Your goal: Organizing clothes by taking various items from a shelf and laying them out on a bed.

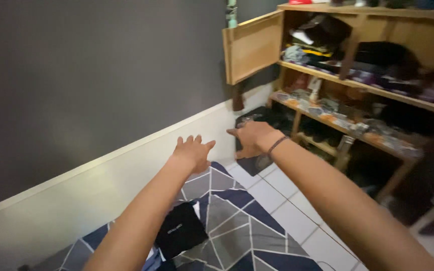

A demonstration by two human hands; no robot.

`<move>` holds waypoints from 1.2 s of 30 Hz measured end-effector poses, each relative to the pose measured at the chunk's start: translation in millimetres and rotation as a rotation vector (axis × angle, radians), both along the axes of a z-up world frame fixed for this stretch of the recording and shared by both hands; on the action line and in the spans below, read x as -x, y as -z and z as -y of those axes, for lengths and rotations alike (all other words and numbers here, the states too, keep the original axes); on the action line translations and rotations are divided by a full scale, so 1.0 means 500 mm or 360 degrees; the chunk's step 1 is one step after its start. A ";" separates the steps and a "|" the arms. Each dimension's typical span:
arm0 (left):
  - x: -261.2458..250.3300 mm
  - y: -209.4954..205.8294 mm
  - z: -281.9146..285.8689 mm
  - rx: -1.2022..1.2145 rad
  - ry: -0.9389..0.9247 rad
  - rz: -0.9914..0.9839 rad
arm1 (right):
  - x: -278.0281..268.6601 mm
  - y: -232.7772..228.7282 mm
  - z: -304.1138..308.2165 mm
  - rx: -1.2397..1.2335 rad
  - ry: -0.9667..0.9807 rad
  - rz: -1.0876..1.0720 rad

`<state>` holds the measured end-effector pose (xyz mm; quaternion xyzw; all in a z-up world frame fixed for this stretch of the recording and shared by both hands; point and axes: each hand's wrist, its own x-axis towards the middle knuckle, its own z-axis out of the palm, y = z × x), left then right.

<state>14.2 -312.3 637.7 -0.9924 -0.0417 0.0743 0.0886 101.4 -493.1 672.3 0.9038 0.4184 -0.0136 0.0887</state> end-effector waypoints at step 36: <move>-0.502 -0.155 0.846 -0.0085 0.0940 0.0458 | -0.254 -0.204 0.956 0.0100 0.1030 0.0129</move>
